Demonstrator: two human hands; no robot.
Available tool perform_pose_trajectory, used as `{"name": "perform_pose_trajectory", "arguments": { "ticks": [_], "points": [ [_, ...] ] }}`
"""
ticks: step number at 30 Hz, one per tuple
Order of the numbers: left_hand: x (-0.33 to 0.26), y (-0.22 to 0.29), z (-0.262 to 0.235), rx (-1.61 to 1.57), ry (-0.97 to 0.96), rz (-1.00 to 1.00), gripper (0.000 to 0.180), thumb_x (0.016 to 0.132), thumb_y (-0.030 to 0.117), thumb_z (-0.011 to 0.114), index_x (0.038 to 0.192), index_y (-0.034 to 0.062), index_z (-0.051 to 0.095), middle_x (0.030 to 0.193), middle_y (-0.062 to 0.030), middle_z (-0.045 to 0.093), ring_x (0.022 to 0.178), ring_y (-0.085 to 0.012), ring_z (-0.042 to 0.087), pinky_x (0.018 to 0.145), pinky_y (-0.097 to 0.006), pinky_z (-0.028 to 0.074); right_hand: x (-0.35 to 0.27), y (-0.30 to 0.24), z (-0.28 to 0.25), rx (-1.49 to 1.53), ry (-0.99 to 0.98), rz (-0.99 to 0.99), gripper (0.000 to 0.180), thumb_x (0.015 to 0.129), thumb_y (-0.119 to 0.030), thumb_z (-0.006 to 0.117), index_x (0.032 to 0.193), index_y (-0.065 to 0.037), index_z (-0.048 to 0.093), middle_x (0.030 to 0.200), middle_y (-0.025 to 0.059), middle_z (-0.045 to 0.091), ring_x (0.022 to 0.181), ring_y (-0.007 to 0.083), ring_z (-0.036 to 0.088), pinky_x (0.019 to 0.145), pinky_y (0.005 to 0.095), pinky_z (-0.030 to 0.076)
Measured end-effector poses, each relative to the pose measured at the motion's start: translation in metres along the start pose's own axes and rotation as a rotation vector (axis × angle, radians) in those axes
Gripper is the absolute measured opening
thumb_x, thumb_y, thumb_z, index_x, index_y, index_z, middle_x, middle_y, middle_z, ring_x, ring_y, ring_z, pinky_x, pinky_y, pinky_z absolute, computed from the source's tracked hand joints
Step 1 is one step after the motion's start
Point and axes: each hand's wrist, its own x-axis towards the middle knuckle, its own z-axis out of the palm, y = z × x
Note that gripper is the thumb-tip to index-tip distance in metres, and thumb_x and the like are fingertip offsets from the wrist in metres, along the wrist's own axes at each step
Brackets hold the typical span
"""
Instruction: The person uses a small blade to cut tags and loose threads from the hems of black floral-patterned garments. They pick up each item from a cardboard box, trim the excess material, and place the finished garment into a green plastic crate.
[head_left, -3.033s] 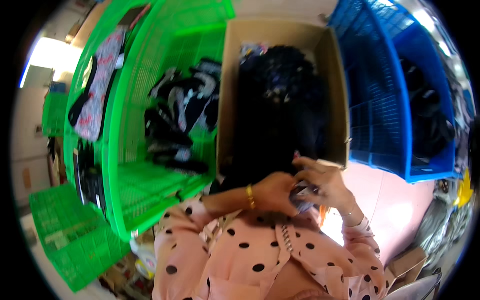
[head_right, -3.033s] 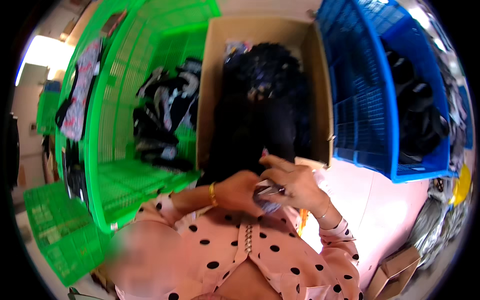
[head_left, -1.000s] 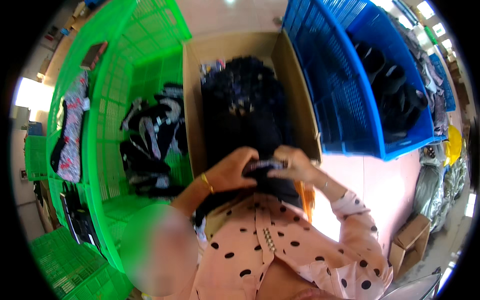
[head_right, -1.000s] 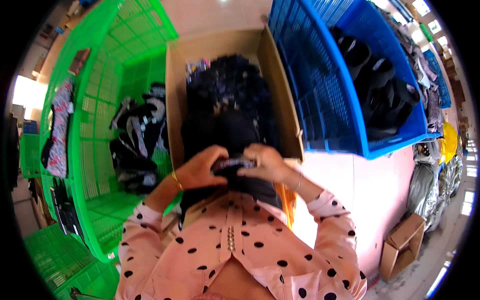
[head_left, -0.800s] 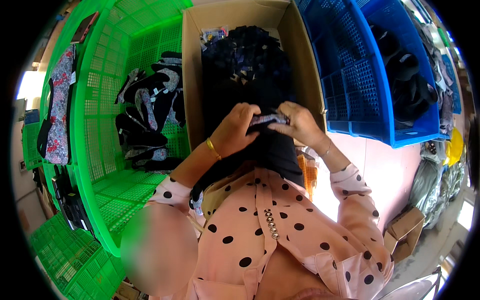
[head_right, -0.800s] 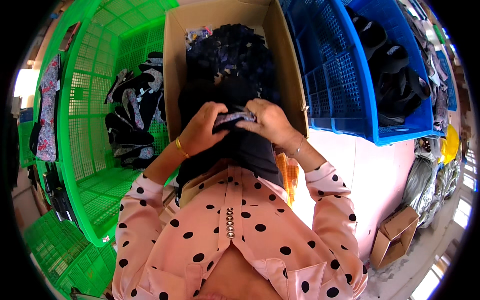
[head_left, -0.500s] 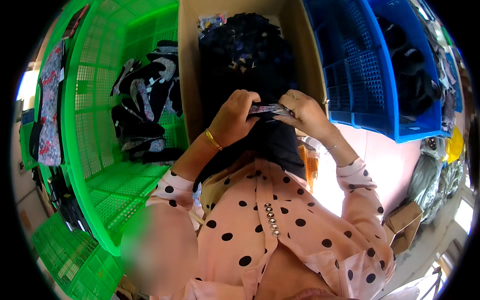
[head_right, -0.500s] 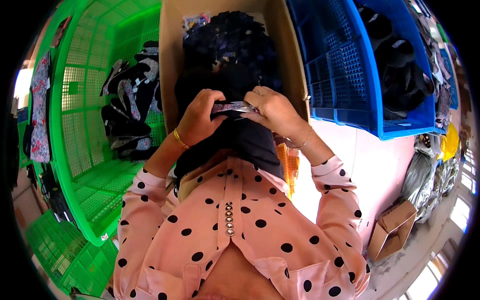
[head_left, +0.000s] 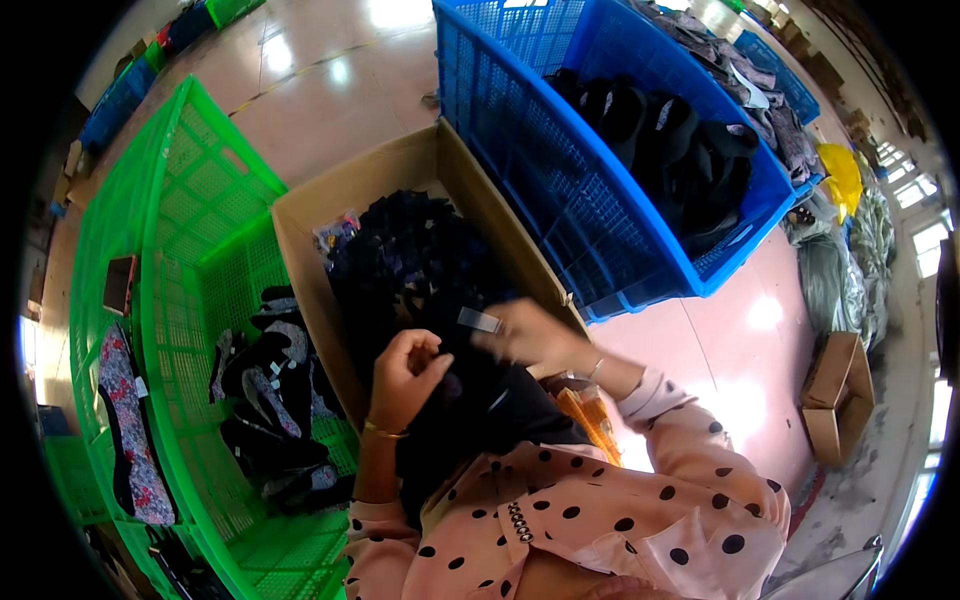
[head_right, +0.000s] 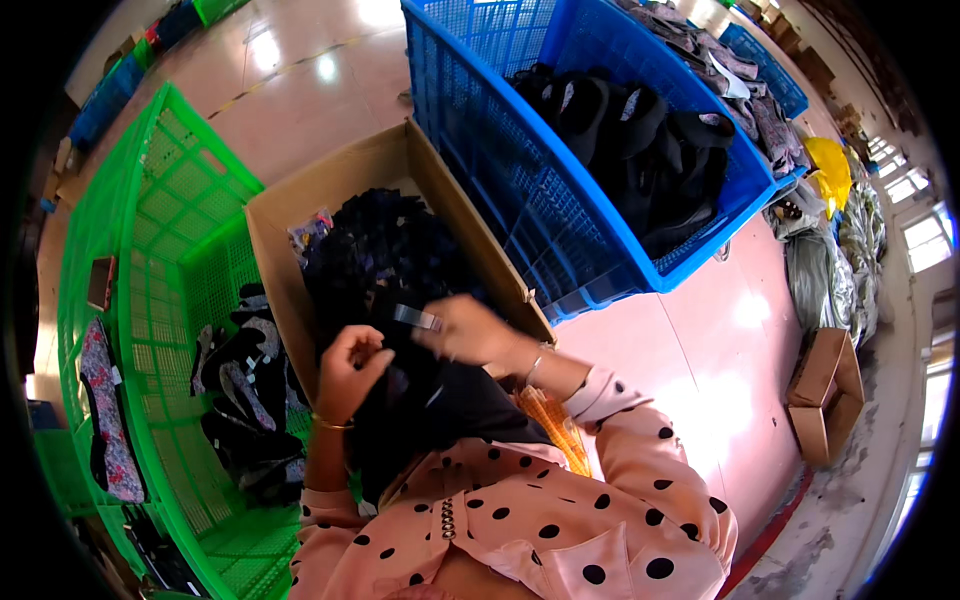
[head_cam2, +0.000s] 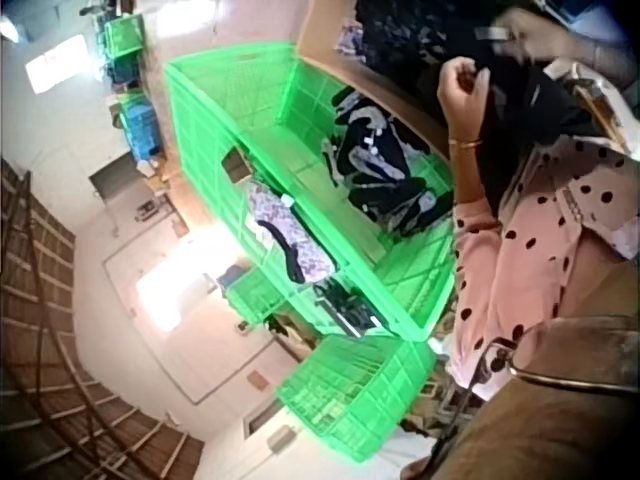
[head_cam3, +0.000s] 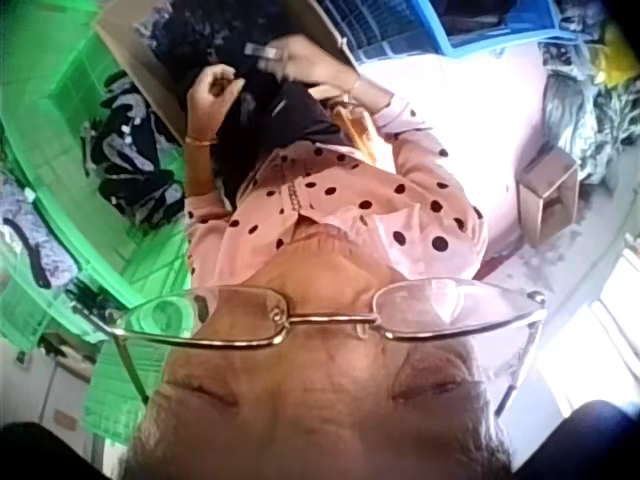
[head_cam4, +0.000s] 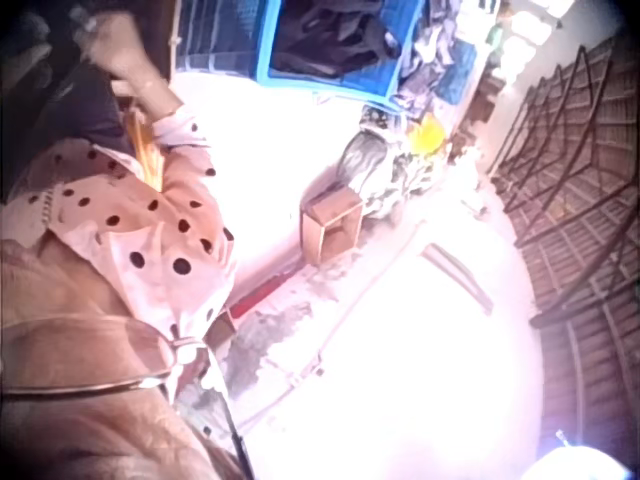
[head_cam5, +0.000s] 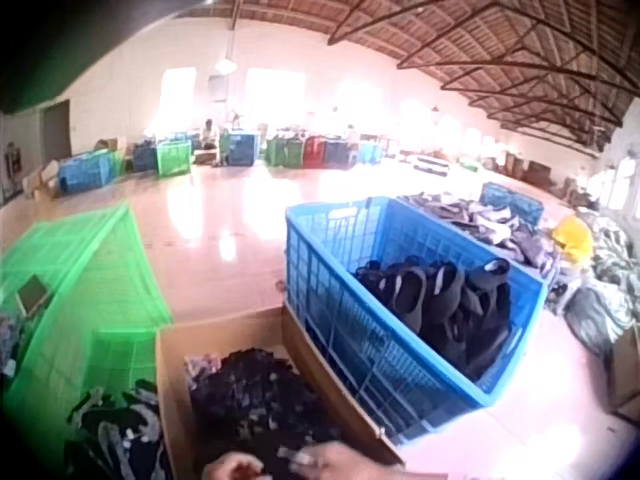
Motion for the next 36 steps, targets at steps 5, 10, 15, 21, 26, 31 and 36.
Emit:
{"name": "perform_pose_trajectory", "arguments": {
  "ticks": [5,10,15,21,26,31,36],
  "points": [
    [-0.031,-0.064,-0.049,-0.029,0.464,-0.124,0.006,0.089,0.008,0.065,0.093,0.0069,0.061,0.085,-0.001,0.062,0.071,-0.0075,0.058,0.064,-0.022,0.05,0.014,-0.024,-0.097,0.062,1.003,0.014,0.037,0.099,-0.04,0.047,0.109,-0.009,0.063,0.099,0.0094,0.064,0.081,0.0185,0.061,0.074,0.0316,0.049],
    [-0.1,-0.207,-0.081,-0.363,0.849,-0.608,0.012,0.088,0.012,0.067,0.099,0.007,0.063,0.08,0.0006,0.061,0.065,-0.0076,0.056,0.055,-0.022,0.046,0.029,-0.025,-0.106,0.245,0.653,-0.247,0.049,0.103,-0.048,0.031,0.101,-0.008,0.059,0.064,-0.0004,0.05,0.049,0.004,0.036,0.044,0.0207,0.022],
    [-0.194,-0.361,-0.085,-0.033,0.856,-0.981,0.023,0.08,0.013,0.069,0.1,0.0037,0.067,0.091,-0.0117,0.071,0.081,-0.0241,0.068,0.073,-0.034,0.054,0.041,0.0,0.034,0.47,0.253,0.164,0.044,0.1,-0.048,0.043,0.104,-0.006,0.055,0.063,-0.0034,0.043,0.048,0.0041,0.033,0.043,0.0196,0.024],
    [-0.184,-0.422,-0.06,0.592,0.104,-1.042,0.056,0.078,0.04,0.069,0.12,0.0045,0.06,0.113,-0.0221,0.066,0.102,-0.0364,0.065,0.089,-0.042,0.051,0.051,0.051,0.097,0.132,0.311,0.048,0.016,0.097,-0.02,0.055,0.093,-0.005,0.054,0.07,-0.008,0.042,0.058,0.0005,0.033,0.053,0.0165,0.024],
    [-0.187,-0.409,-0.033,0.487,-0.061,-1.45,0.063,0.076,0.046,0.068,0.123,0.0055,0.058,0.115,-0.0234,0.064,0.105,-0.0384,0.063,0.09,-0.045,0.05,0.056,0.064,0.099,0.202,0.344,0.019,0.015,0.098,-0.02,0.054,0.094,-0.005,0.053,0.073,-0.0072,0.044,0.058,-0.0007,0.032,0.052,0.0159,0.023],
    [-0.201,-0.404,-0.022,0.348,0.216,-1.436,0.066,0.071,0.046,0.071,0.122,0.0058,0.058,0.115,-0.0244,0.063,0.104,-0.0401,0.062,0.088,-0.046,0.05,0.054,0.062,0.102,0.181,0.387,0.049,0.014,0.098,-0.02,0.054,0.095,-0.006,0.052,0.074,-0.0066,0.045,0.058,-0.0005,0.032,0.053,0.0155,0.024],
    [-0.23,-0.404,-0.029,-0.087,0.749,-0.943,0.058,0.064,0.034,0.078,0.109,0.0027,0.058,0.103,-0.0227,0.065,0.093,-0.0417,0.063,0.081,-0.047,0.049,0.056,0.059,0.103,0.178,0.398,0.038,0.014,0.096,-0.016,0.058,0.088,-0.006,0.052,0.075,-0.0064,0.043,0.064,0.0012,0.035,0.059,0.0159,0.028]
  ]
}}
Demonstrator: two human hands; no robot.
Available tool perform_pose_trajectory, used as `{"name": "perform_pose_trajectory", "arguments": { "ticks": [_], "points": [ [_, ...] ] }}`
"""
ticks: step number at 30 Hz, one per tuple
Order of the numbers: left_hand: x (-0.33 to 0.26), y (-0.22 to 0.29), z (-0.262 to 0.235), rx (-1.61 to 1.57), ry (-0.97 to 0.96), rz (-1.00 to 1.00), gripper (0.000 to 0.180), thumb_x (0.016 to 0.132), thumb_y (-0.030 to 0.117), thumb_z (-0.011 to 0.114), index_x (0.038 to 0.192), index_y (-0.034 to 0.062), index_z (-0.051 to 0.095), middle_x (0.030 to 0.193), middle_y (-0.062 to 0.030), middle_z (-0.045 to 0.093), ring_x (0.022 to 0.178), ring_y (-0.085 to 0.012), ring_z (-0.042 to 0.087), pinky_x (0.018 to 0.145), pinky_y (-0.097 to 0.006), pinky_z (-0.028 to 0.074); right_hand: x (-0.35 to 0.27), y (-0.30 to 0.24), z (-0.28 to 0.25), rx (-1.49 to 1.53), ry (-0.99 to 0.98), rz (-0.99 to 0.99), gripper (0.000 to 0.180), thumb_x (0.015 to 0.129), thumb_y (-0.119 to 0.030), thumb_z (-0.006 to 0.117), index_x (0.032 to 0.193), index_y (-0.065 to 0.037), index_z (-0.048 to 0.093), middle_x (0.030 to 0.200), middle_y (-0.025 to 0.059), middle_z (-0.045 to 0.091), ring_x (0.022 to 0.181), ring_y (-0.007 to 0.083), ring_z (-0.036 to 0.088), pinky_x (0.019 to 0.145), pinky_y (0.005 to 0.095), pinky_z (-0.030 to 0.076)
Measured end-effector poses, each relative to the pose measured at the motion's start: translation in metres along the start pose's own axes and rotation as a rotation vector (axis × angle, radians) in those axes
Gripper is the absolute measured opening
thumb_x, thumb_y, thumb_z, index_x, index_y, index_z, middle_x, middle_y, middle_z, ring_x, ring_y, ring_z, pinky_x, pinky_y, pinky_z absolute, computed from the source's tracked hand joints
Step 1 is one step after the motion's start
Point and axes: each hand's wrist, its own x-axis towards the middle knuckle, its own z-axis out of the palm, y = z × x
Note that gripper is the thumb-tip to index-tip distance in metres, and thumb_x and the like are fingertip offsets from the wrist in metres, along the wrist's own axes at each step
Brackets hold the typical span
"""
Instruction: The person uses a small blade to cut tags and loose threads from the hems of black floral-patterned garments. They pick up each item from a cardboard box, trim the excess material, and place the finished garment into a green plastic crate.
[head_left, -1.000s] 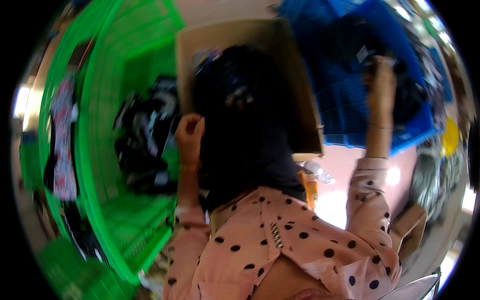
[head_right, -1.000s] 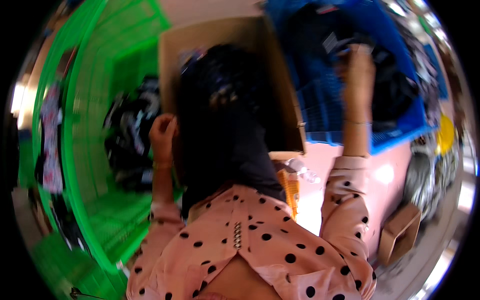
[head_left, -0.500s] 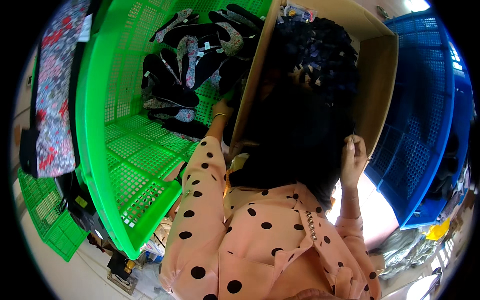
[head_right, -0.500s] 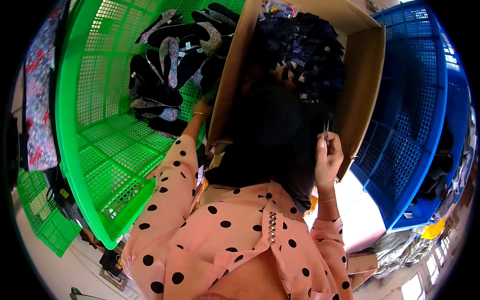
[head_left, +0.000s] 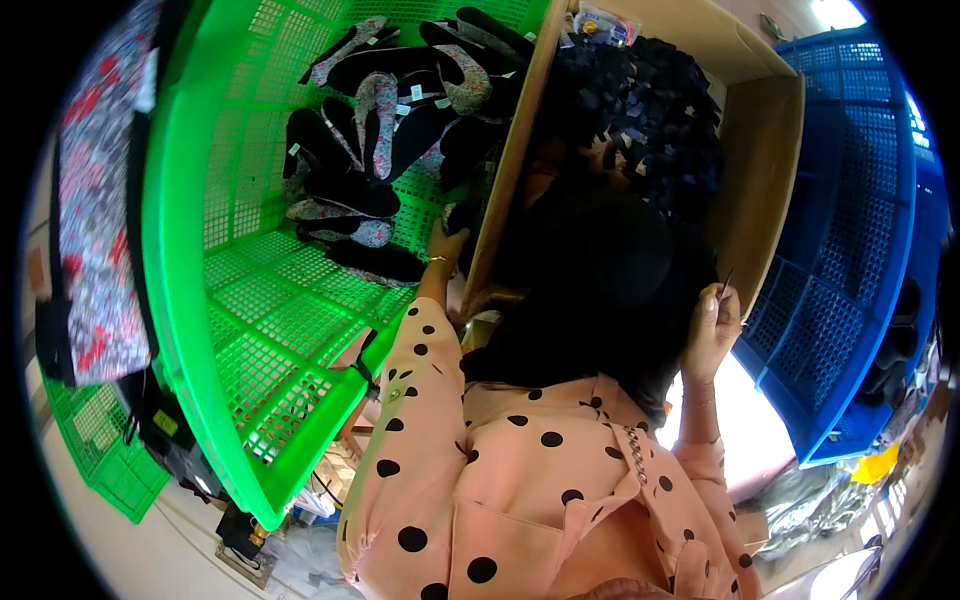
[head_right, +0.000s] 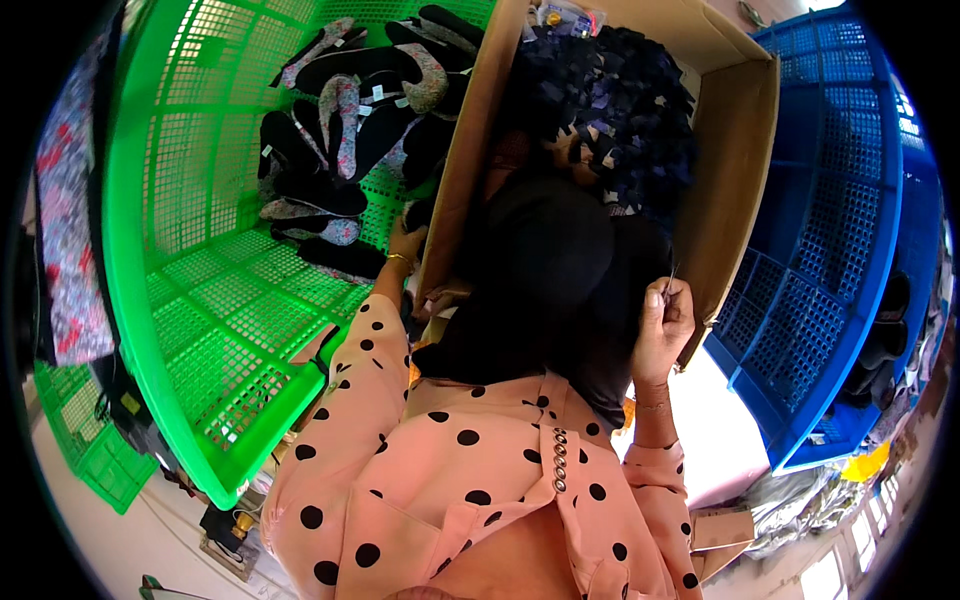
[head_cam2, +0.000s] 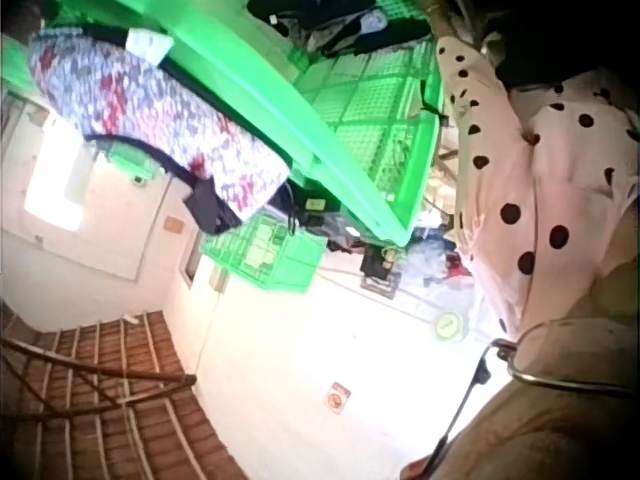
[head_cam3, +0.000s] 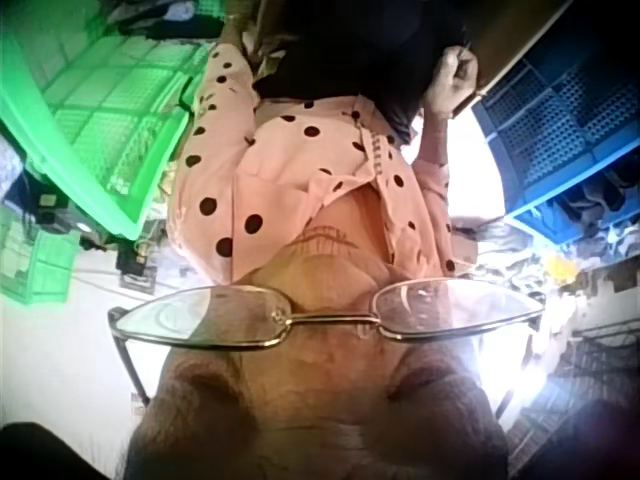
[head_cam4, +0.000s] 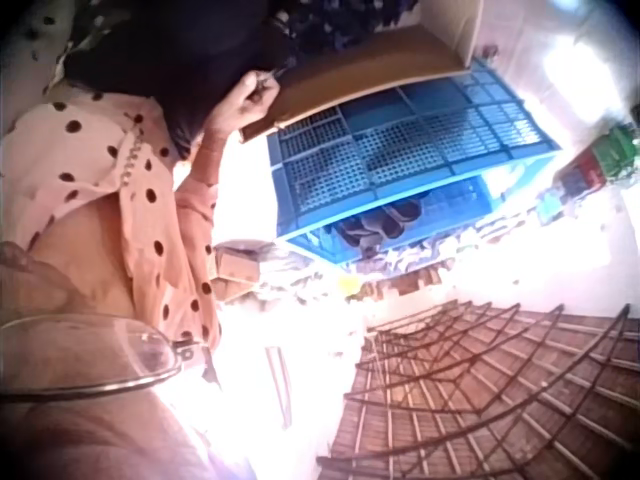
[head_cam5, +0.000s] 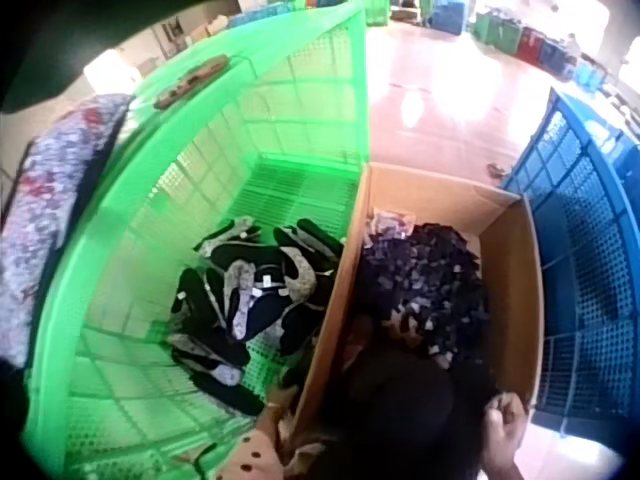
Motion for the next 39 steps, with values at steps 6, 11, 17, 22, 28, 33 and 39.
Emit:
{"name": "perform_pose_trajectory", "arguments": {
  "ticks": [6,11,17,22,28,33,39],
  "points": [
    [-0.059,0.177,-0.041,0.359,0.235,0.342,0.061,0.067,0.036,0.08,0.109,0.0036,0.051,0.092,-0.0234,0.063,0.086,-0.0456,0.06,0.072,-0.048,0.049,-0.013,-0.003,-0.006,0.048,-0.063,-0.04,0.014,0.094,-0.009,0.062,0.085,-0.005,0.053,0.075,-0.0064,0.042,0.067,0.0019,0.035,0.06,0.0167,0.028],
    [-0.171,0.304,-0.051,0.231,-0.091,0.739,0.055,0.067,0.026,0.084,0.106,0.0031,0.053,0.091,-0.0184,0.062,0.081,-0.0393,0.061,0.071,-0.041,0.05,-0.037,-0.044,-0.014,0.055,-0.144,-0.025,0.011,0.095,-0.01,0.06,0.092,0.0,0.059,0.079,-0.0031,0.053,0.071,0.0029,0.044,0.063,0.0176,0.036],
    [-0.274,0.322,-0.008,0.209,-0.416,1.051,0.027,0.073,0.006,0.074,0.095,0.0025,0.059,0.092,-0.0153,0.06,0.076,-0.0344,0.061,0.063,-0.036,0.05,-0.07,-0.071,-0.042,-0.024,-0.252,-0.165,0.025,0.089,-0.006,0.065,0.111,0.004,0.058,0.092,0.0076,0.068,0.077,0.0075,0.058,0.071,0.0217,0.047],
    [-0.316,0.3,0.032,0.298,-0.397,1.366,0.029,0.072,0.002,0.064,0.101,0.0055,0.064,0.091,-0.0092,0.061,0.067,-0.0246,0.06,0.056,-0.031,0.05,-0.084,-0.055,-0.066,-0.112,-0.245,-0.014,0.03,0.085,-0.019,0.073,0.096,0.006,0.061,0.069,0.0084,0.06,0.066,0.0057,0.049,0.059,0.0236,0.044],
    [-0.333,0.289,0.043,0.48,-0.422,1.438,0.025,0.074,0.004,0.069,0.099,0.0042,0.068,0.089,-0.0069,0.065,0.072,-0.0233,0.064,0.059,-0.031,0.052,-0.088,0.002,-0.067,0.178,-0.183,0.172,0.02,0.088,-0.016,0.071,0.081,0.001,0.063,0.062,-0.002,0.054,0.058,0.0035,0.044,0.05,0.0234,0.037],
    [-0.326,0.305,0.022,0.427,-0.505,1.374,0.021,0.076,0.007,0.073,0.097,0.0041,0.069,0.086,-0.0069,0.067,0.07,-0.0232,0.062,0.058,-0.033,0.048,-0.096,-0.007,-0.081,0.551,-0.222,0.216,0.011,0.094,-0.013,0.063,0.09,-0.003,0.061,0.066,-0.008,0.05,0.058,0.0005,0.04,0.052,0.0175,0.032],
    [-0.295,0.337,0.053,0.308,-0.792,1.159,0.021,0.074,0.01,0.077,0.093,0.0049,0.07,0.081,-0.0056,0.065,0.075,-0.0238,0.055,0.068,-0.033,0.045,-0.101,-0.018,-0.085,0.412,-0.213,0.102,0.017,0.096,-0.017,0.06,0.086,-0.003,0.058,0.063,-0.0062,0.044,0.057,0.0023,0.039,0.052,0.0186,0.032]
  ]
}}
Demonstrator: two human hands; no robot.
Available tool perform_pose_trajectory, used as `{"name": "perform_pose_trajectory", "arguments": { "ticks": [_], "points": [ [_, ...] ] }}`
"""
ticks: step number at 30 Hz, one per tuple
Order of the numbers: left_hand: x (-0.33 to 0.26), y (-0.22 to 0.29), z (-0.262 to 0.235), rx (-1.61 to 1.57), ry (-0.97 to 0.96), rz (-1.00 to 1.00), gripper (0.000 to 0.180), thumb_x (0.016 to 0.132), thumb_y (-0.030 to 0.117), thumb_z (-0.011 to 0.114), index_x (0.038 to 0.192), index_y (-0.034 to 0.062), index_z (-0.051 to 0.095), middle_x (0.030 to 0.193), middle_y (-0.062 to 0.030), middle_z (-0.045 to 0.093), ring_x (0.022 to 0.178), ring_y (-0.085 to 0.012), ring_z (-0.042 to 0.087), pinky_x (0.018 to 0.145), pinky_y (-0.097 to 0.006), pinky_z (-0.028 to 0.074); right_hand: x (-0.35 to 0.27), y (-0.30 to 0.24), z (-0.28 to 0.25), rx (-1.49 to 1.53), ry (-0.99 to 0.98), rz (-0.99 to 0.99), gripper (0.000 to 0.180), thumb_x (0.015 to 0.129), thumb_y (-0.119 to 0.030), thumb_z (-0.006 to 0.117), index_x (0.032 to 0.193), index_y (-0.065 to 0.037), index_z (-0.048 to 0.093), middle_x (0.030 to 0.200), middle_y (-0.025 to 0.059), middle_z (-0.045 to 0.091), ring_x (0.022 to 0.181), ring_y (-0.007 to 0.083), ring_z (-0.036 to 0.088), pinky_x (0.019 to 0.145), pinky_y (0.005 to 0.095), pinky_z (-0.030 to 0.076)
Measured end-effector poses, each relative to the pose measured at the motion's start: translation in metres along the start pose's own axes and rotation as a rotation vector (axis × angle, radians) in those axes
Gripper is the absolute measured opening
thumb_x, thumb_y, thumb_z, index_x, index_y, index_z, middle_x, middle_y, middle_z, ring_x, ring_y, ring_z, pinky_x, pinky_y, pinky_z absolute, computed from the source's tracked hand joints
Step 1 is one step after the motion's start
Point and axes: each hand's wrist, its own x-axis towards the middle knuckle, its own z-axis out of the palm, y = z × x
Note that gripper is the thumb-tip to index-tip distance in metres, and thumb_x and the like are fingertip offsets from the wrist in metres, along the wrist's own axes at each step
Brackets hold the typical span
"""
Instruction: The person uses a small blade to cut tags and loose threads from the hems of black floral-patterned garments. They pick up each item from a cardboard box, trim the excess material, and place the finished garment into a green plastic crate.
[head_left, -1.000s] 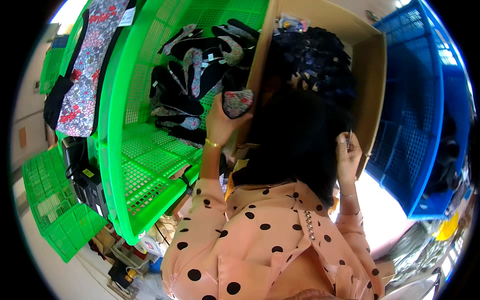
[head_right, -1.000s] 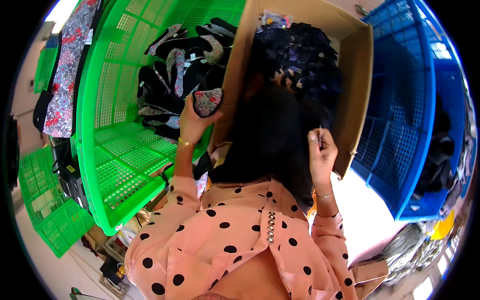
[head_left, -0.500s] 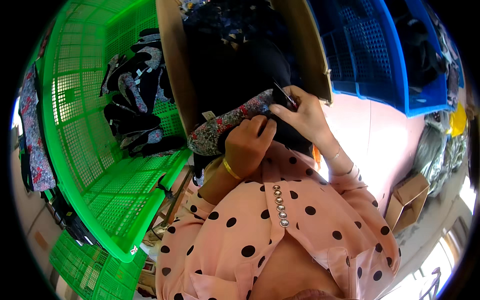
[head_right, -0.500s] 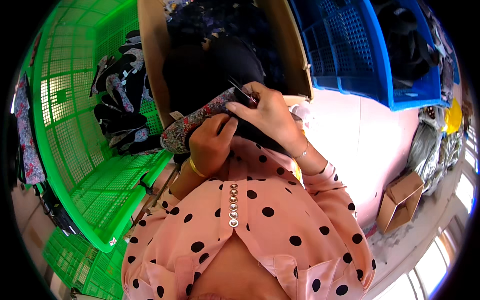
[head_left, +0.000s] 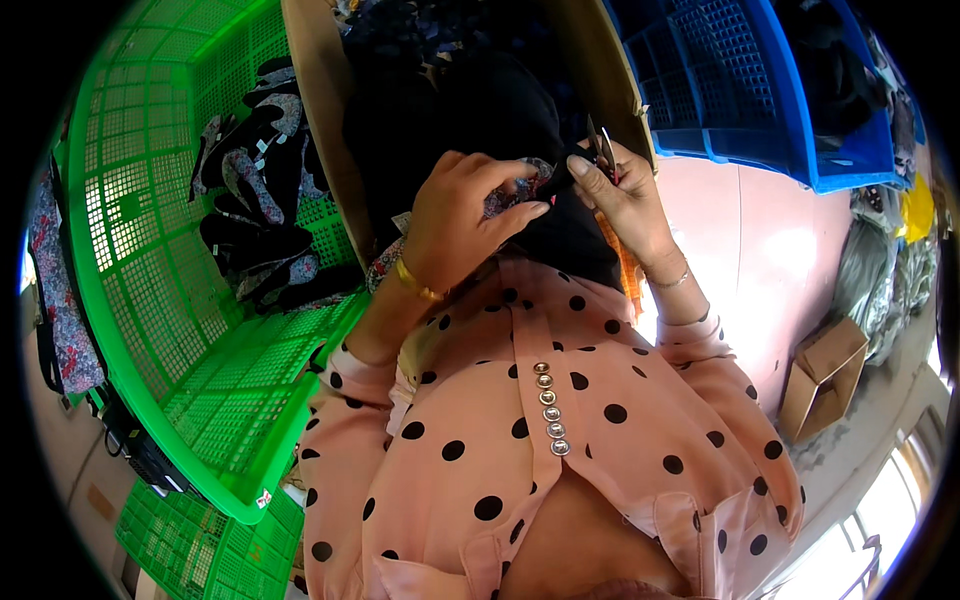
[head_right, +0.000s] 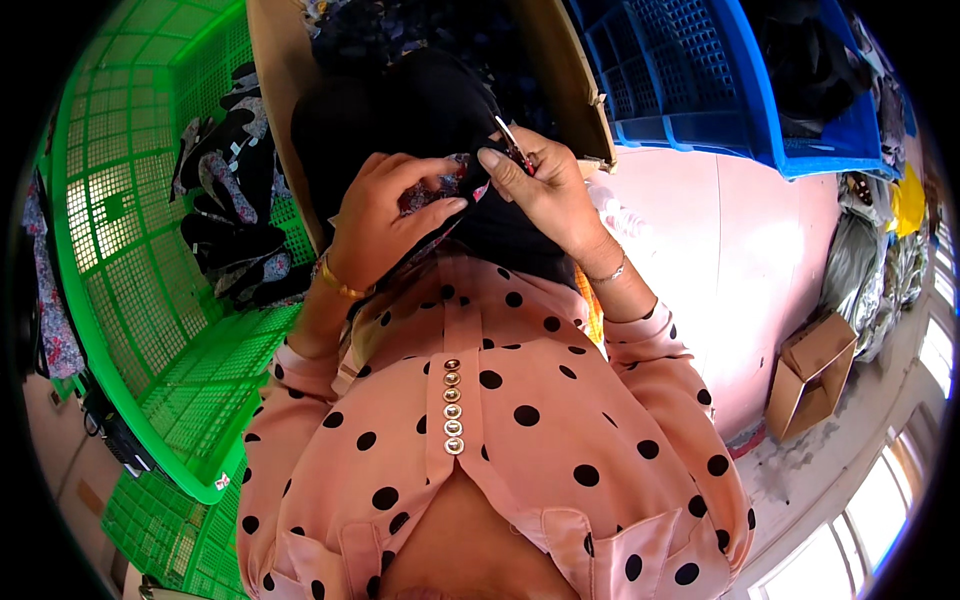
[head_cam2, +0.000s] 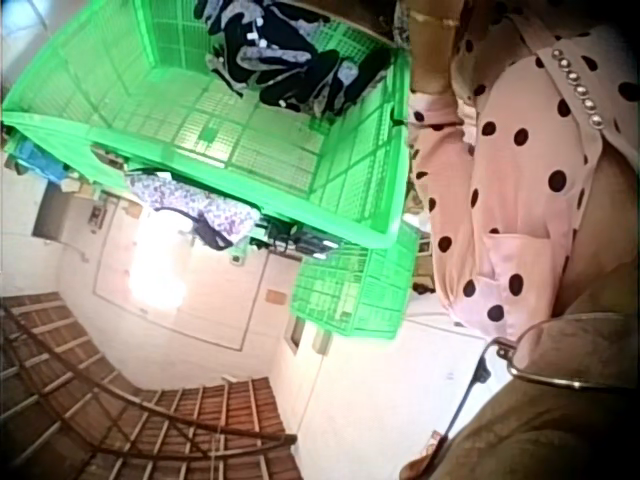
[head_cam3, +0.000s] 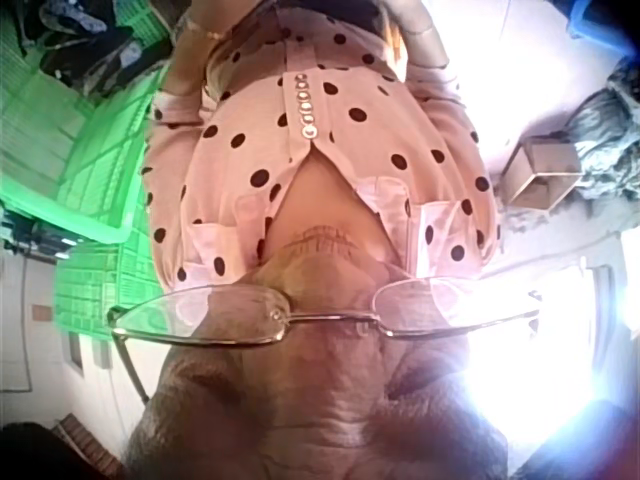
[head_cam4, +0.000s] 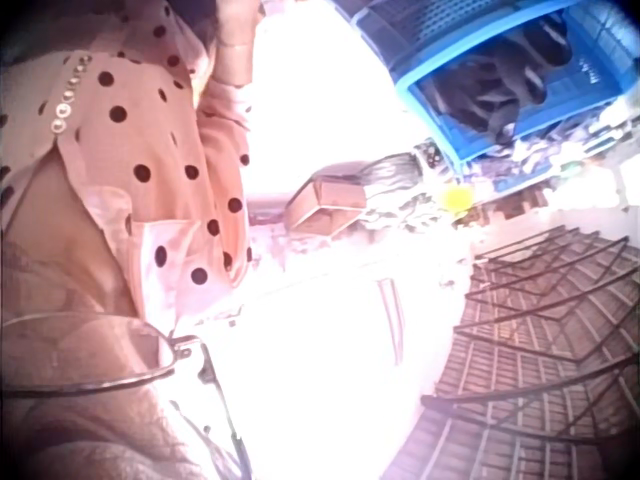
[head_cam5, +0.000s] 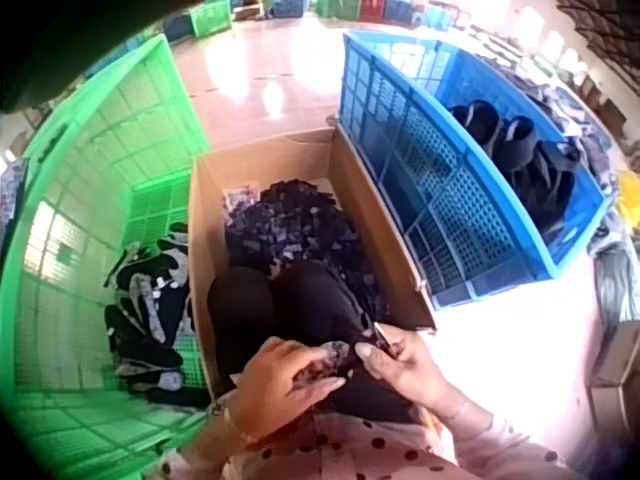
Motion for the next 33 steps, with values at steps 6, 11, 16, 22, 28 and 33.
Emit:
{"name": "perform_pose_trajectory", "arguments": {
  "ticks": [6,11,16,22,28,33],
  "points": [
    [0.025,-0.027,0.011,-0.506,-0.307,-0.15,0.015,0.082,0.014,0.075,0.08,0.0022,0.067,0.067,0.0027,0.055,0.058,-0.0022,0.044,0.051,-0.02,0.036,-0.014,-0.009,0.002,-0.154,0.176,-0.033,0.028,0.1,-0.028,0.053,0.094,-0.001,0.056,0.063,-0.0032,0.045,0.057,0.0047,0.041,0.053,0.02,0.035],
    [0.032,-0.021,0.009,-0.587,-0.312,-0.278,0.018,0.085,0.012,0.073,0.074,0.0019,0.062,0.062,0.0087,0.045,0.059,0.0009,0.038,0.051,-0.018,0.032,-0.033,-0.006,-0.029,-0.747,0.045,-0.042,0.043,0.098,-0.043,0.05,0.092,-0.001,0.059,0.065,0.0098,0.058,0.056,0.0176,0.056,0.054,0.0296,0.044],
    [0.031,-0.023,0.01,-0.649,-0.29,-0.28,0.018,0.086,0.01,0.072,0.073,0.0026,0.062,0.063,0.0088,0.046,0.06,0.0016,0.038,0.051,-0.017,0.031,-0.034,-0.014,-0.023,-0.998,-0.1,0.093,0.045,0.095,-0.045,0.054,0.084,-0.002,0.063,0.059,0.0134,0.057,0.052,0.0281,0.057,0.052,0.0345,0.044],
    [0.027,-0.019,0.01,-0.629,-0.263,-0.279,0.015,0.085,0.008,0.071,0.075,0.0014,0.063,0.065,0.008,0.05,0.061,0.0016,0.041,0.053,-0.016,0.033,-0.023,-0.016,-0.015,-1.039,-0.164,0.036,0.045,0.093,-0.046,0.056,0.078,-0.004,0.063,0.054,0.0127,0.053,0.05,0.0295,0.055,0.05,0.0369,0.043],
    [0.026,-0.019,0.014,-0.664,-0.255,-0.289,0.015,0.084,0.007,0.073,0.075,0.001,0.063,0.065,0.0073,0.051,0.062,0.0016,0.043,0.053,-0.016,0.034,-0.021,-0.018,-0.01,-1.146,-0.159,0.035,0.046,0.092,-0.048,0.056,0.076,-0.006,0.063,0.054,0.0112,0.054,0.051,0.029,0.057,0.05,0.0369,0.045],
    [0.024,-0.019,0.017,-0.573,-0.225,-0.229,0.016,0.085,0.008,0.073,0.075,0.0004,0.063,0.065,0.0065,0.052,0.062,0.0016,0.044,0.054,-0.016,0.036,-0.019,-0.024,-0.009,-1.282,-0.207,-0.019,0.046,0.091,-0.049,0.055,0.074,-0.006,0.063,0.055,0.0098,0.055,0.052,0.0281,0.058,0.051,0.0364,0.046]
  ]
}}
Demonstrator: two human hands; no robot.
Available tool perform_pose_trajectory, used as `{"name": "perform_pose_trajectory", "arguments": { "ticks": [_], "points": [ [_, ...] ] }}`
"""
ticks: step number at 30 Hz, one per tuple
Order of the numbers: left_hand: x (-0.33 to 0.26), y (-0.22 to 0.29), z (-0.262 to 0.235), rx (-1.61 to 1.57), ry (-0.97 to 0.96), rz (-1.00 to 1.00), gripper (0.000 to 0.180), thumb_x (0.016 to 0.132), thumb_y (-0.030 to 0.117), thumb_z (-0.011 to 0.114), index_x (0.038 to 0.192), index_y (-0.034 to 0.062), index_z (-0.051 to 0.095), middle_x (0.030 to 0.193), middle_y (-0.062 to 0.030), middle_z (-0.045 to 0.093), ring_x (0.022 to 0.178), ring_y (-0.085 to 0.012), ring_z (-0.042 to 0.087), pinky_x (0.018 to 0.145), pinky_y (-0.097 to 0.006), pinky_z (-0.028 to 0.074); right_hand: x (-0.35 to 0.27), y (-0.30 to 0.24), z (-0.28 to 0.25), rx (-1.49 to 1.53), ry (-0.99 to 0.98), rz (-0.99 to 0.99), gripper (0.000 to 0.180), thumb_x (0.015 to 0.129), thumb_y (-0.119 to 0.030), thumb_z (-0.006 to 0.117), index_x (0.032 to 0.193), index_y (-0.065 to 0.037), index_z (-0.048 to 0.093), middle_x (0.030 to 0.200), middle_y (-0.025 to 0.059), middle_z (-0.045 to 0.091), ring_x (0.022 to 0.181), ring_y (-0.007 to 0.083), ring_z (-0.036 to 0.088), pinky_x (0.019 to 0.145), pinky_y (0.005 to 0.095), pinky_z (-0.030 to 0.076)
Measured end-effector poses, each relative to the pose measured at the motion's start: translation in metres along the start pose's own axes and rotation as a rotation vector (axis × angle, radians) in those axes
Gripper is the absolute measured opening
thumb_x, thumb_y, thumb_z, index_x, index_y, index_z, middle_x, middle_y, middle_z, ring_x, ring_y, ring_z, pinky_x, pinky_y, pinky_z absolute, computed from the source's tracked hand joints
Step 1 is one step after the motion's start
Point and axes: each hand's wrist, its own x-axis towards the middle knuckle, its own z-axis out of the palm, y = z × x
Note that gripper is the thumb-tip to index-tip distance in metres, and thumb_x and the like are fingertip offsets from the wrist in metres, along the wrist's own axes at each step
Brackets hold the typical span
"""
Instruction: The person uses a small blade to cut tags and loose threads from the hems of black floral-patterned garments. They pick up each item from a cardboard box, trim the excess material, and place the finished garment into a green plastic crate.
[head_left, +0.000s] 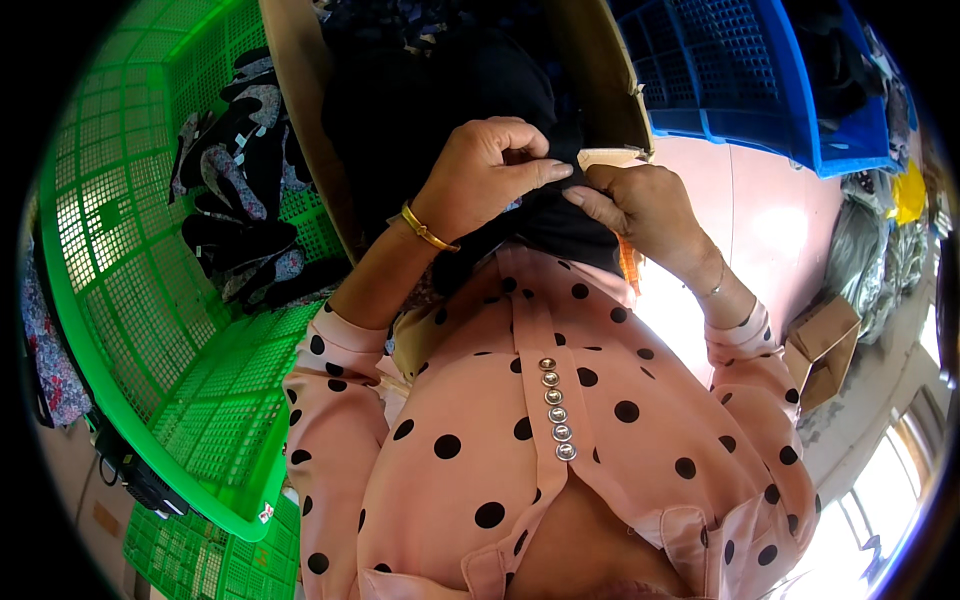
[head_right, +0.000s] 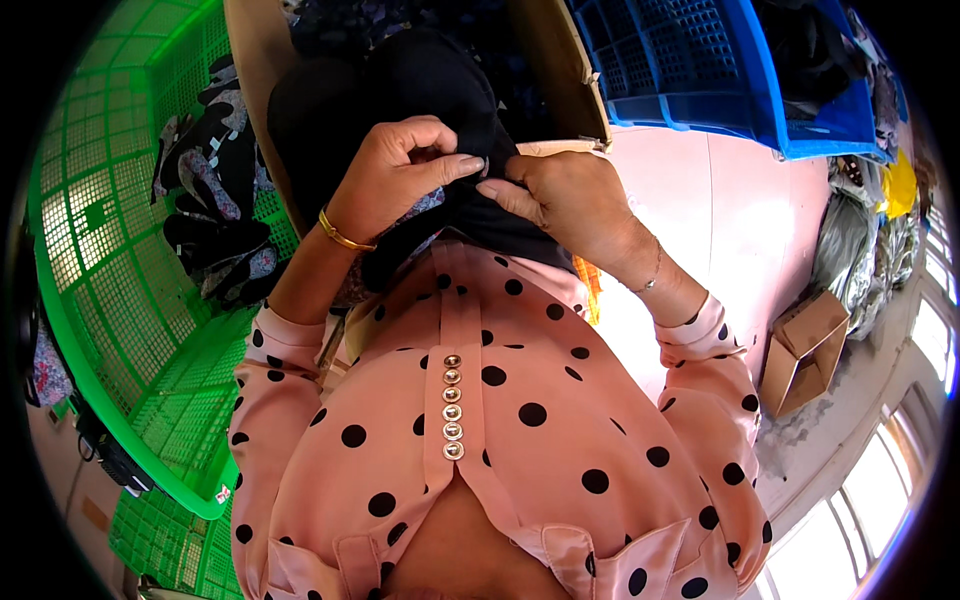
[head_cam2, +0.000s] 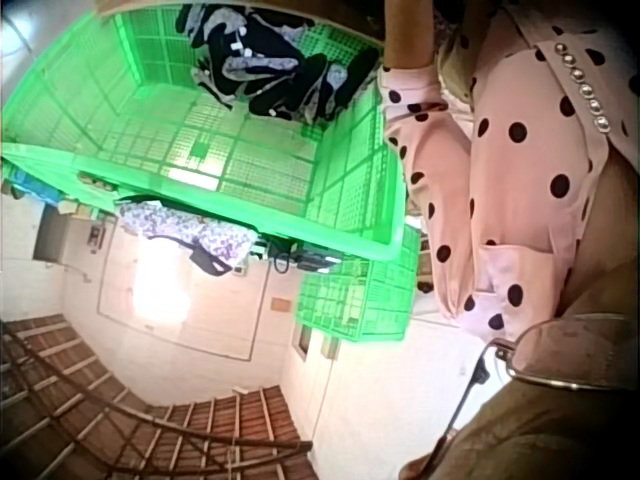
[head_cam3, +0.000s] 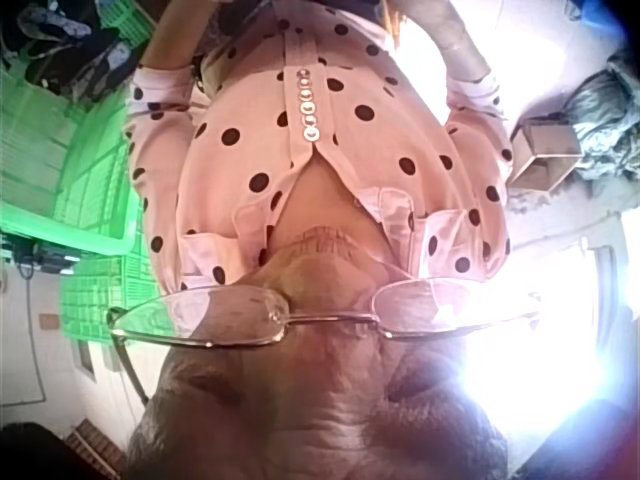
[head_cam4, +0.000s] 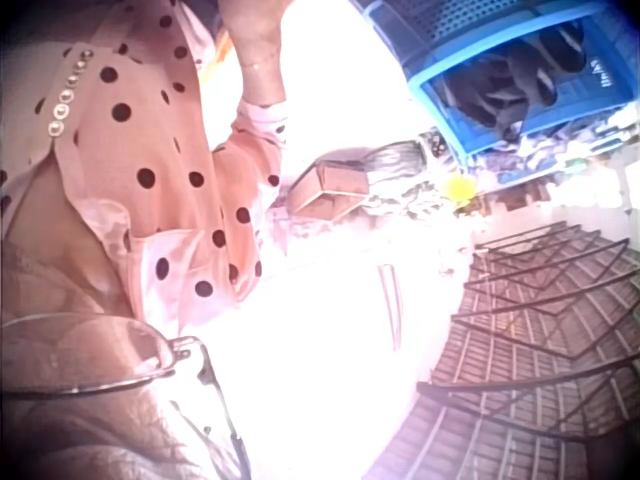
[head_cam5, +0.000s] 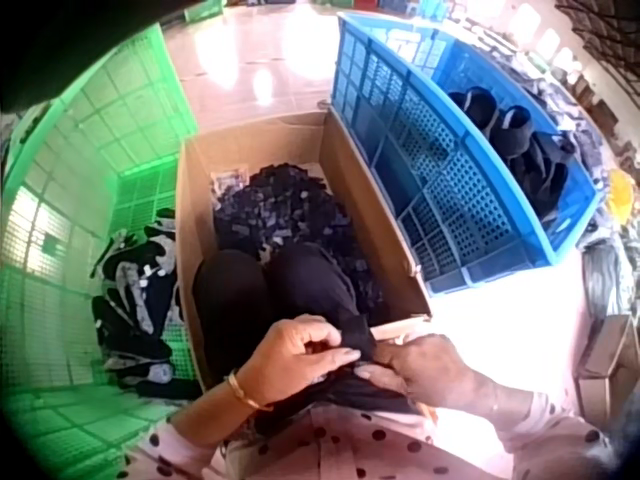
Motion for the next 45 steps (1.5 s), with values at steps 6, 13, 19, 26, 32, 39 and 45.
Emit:
{"name": "perform_pose_trajectory", "arguments": {
  "ticks": [6,13,19,26,32,39,45],
  "points": [
    [0.005,-0.001,-0.009,-0.005,0.124,0.013,0.016,0.087,0.009,0.071,0.077,-0.001,0.064,0.067,0.0052,0.057,0.063,0.0,0.048,0.055,-0.016,0.039,-0.001,0.013,0.016,0.205,0.116,0.003,0.05,0.094,-0.05,0.052,0.073,-0.005,0.062,0.057,0.0089,0.055,0.053,0.023,0.056,0.052,0.0327,0.043],
    [-0.001,0.008,-0.036,0.986,0.676,0.449,0.024,0.074,0.014,0.077,0.094,0.0058,0.067,0.088,-0.0052,0.067,0.085,-0.024,0.06,0.077,-0.035,0.047,0.002,0.027,0.039,1.034,0.155,0.307,0.05,0.1,-0.048,0.045,0.078,-0.004,0.055,0.062,-0.0012,0.043,0.057,0.0064,0.04,0.053,0.0211,0.035],
    [-0.056,0.026,0.016,0.831,0.291,0.312,0.022,0.071,0.01,0.078,0.089,0.0063,0.066,0.085,-0.0059,0.065,0.078,-0.0257,0.058,0.071,-0.035,0.048,0.011,0.015,0.054,1.027,0.248,0.168,0.043,0.1,-0.042,0.047,0.086,-0.002,0.056,0.064,0.0003,0.045,0.06,0.0076,0.041,0.056,0.0215,0.035],
    [-0.051,0.004,0.027,0.567,0.368,0.179,0.019,0.077,0.004,0.074,0.094,0.0013,0.068,0.08,-0.0055,0.065,0.067,-0.0153,0.057,0.06,-0.027,0.047,0.017,0.012,0.053,0.734,0.41,0.018,0.035,0.095,-0.035,0.06,0.091,0.0,0.058,0.065,0.0072,0.053,0.057,0.0159,0.05,0.055,0.0273,0.042],
    [-0.05,0.023,0.012,-0.3,0.248,-0.249,0.02,0.089,0.005,0.066,0.105,-0.0065,0.066,0.091,-0.0058,0.069,0.077,-0.005,0.06,0.069,-0.019,0.05,0.008,0.012,0.024,0.17,0.48,-0.302,0.039,0.081,-0.043,0.07,0.087,-0.005,0.06,0.067,0.0077,0.061,0.057,0.0258,0.061,0.051,0.0323,0.048],
    [-0.053,0.025,0.015,-0.569,0.218,-0.285,0.021,0.089,0.004,0.064,0.108,-0.0045,0.066,0.094,-0.0086,0.07,0.08,-0.0086,0.064,0.074,-0.021,0.052,0.008,-0.001,0.005,-0.032,0.459,-0.327,0.037,0.08,-0.044,0.067,0.08,-0.008,0.058,0.064,0.0061,0.06,0.057,0.0219,0.062,0.05,0.0308,0.049],
    [-0.056,0.023,0.019,-0.659,0.208,-0.275,0.022,0.089,0.004,0.064,0.109,-0.0041,0.066,0.095,-0.0093,0.07,0.082,-0.01,0.065,0.076,-0.022,0.053,0.005,0.0,0.003,-0.096,0.405,-0.321,0.036,0.083,-0.043,0.065,0.076,-0.008,0.057,0.06,0.0062,0.057,0.053,0.0221,0.06,0.047,0.0299,0.046]
  ]
}}
